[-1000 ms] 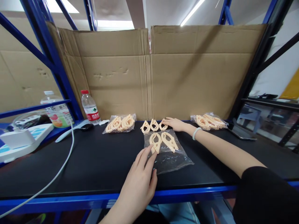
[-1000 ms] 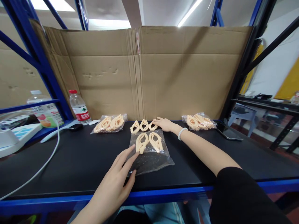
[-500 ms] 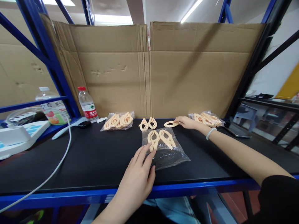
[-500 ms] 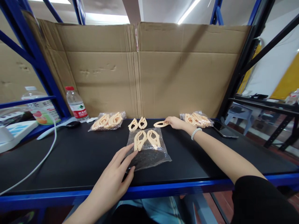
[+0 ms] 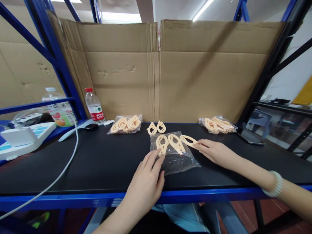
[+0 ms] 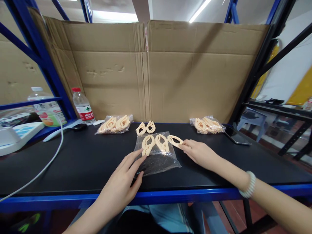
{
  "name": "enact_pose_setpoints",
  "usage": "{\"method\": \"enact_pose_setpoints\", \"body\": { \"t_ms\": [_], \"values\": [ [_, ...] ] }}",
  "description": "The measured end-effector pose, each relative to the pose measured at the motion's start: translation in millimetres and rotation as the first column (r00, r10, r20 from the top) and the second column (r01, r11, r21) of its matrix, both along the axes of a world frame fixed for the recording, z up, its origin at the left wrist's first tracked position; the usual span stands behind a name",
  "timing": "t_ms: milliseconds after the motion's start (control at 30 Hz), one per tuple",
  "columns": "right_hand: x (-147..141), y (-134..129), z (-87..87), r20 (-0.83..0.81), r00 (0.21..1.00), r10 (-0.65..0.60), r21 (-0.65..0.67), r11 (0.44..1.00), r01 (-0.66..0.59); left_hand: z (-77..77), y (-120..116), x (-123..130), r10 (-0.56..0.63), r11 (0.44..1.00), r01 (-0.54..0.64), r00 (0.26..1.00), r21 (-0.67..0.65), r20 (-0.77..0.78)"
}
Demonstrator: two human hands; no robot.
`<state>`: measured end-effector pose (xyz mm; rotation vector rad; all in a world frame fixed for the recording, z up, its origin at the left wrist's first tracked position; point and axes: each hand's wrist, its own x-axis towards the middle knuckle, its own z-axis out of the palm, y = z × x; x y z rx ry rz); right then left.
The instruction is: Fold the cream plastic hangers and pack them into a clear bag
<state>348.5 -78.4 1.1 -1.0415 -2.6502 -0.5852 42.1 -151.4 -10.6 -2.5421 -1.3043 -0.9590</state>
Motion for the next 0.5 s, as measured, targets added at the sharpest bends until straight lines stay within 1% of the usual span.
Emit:
{"method": "enact_pose_setpoints", "body": {
  "t_ms": [67,133,233,300,367,433,500],
  "values": [
    [-2,-35,0.1,0.02,1.0,0.019,0.034,0.999,-0.02,0.1,0,0,0.004,1.0,-0.004,1.0,-0.008,-0.002],
    [-4,-66,-1.8,0.0,0.999,0.042,0.051,0.998,-0.042,0.1,0,0,0.004,1.0,-0.004,1.0,-0.01,0.001],
    [-2,-99,-9.5,-0.07,0.996,0.059,0.025,0.998,-0.057,0.0,1,0,0.004,1.0,-0.004,1.0,-0.011,0.004],
    [2,-112,-16.2,-0.105,0.991,0.086,0.042,0.996,-0.082,0.0,1,0,0.008,1.0,-0.008,1.0,-0.02,-0.002],
    [7,-120,-21.0,-0.12,0.983,0.139,0.099,0.987,-0.128,0.1,1,0,0.013,0.999,-0.013,1.0,-0.03,-0.012],
    [12,-125,-21.8,-0.117,0.976,0.183,0.152,0.975,-0.164,0.5,1,0,0.016,0.999,-0.016,1.0,-0.035,-0.021],
    [16,-130,-18.9,-0.11,0.975,0.191,0.185,0.968,-0.169,1.1,1,0,0.009,0.999,-0.01,1.0,-0.034,-0.022]
  ]
}}
